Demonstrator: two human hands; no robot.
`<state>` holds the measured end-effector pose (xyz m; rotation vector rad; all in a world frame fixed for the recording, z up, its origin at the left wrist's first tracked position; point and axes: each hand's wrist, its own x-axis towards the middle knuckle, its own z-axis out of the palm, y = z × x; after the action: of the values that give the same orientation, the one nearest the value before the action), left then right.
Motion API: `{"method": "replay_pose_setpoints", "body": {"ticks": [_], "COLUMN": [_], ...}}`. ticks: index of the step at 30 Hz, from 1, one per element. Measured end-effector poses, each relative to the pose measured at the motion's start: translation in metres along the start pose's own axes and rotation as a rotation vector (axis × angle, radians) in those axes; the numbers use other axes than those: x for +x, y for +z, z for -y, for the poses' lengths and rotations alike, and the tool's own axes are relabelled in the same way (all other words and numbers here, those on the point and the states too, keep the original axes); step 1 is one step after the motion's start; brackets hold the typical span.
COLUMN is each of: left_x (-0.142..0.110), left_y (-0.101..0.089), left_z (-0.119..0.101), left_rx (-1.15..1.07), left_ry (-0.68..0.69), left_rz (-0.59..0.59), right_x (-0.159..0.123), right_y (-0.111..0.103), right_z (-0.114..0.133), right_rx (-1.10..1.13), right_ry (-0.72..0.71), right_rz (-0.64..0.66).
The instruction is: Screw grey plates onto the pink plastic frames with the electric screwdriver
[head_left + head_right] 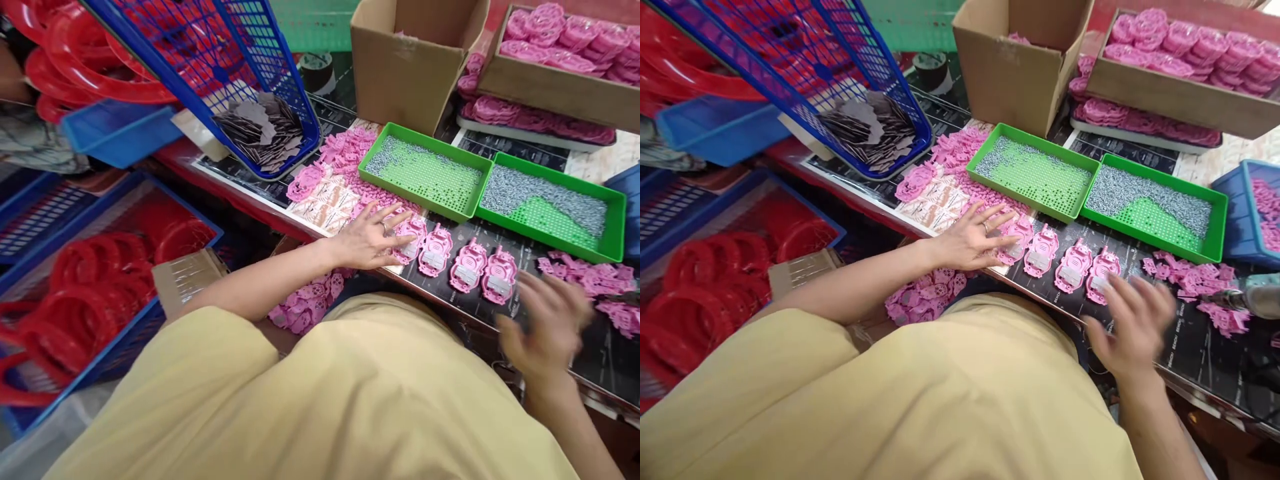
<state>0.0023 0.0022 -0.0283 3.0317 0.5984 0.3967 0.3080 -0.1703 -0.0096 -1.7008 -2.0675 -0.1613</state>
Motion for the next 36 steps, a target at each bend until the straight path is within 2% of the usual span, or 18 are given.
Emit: {"method": "replay_pose_setpoints", "body": {"ticks": [2,5,11,14,17,20,22,23,25,27,28,32,36], "left_x": [-0.012,-0.027,-0.066,-0.102,-0.147,-0.187,-0.200,-0.203,-0.199,-0.189,-0.183,-0.169,-0.156], "left_y": [0.004,0.008,0.006,0.005,0.007,0.009,0.011,0.012,0.016,0.019,0.020,0.017,0.001], "left_z": [-0.003,-0.020,-0.048,-0.051,-0.052,-0.052,-0.052,-0.052,-0.053,-0.053,-0.052,-0.043,-0.027], "left_rx": [0.019,0.037,0.112,0.108,0.058,0.060,0.065,0.058,0.027,-0.002,-0.011,0.006,0.010], "left_ry": [-0.004,-0.002,-0.054,-0.081,-0.159,-0.357,-0.478,-0.513,-0.520,-0.467,-0.431,-0.364,-0.405], "left_rz": [0.043,0.051,-0.165,-0.220,-0.224,-0.259,-0.306,-0.325,-0.358,-0.384,-0.393,-0.425,-0.492], "right_x": [-0.005,-0.013,-0.020,-0.005,0.020,0.051,0.072,0.081,0.097,0.104,0.104,0.086,0.078], "right_y": [0.017,0.033,0.038,0.047,0.060,0.072,0.080,0.083,0.091,0.097,0.098,0.098,0.098], "right_z": [0.013,0.024,0.040,0.058,0.084,0.109,0.119,0.121,0.119,0.113,0.110,0.108,0.130], "right_rx": [-0.104,-0.224,-0.136,-0.094,-0.001,0.140,0.227,0.248,0.219,0.139,0.110,0.113,0.180], "right_ry": [-0.034,-0.092,-0.222,-0.382,-0.558,-0.768,-0.853,-0.826,-0.640,-0.445,-0.402,-0.486,-0.663], "right_rz": [0.075,0.212,0.215,0.215,0.259,0.342,0.340,0.319,0.281,0.265,0.270,0.289,0.300]}}
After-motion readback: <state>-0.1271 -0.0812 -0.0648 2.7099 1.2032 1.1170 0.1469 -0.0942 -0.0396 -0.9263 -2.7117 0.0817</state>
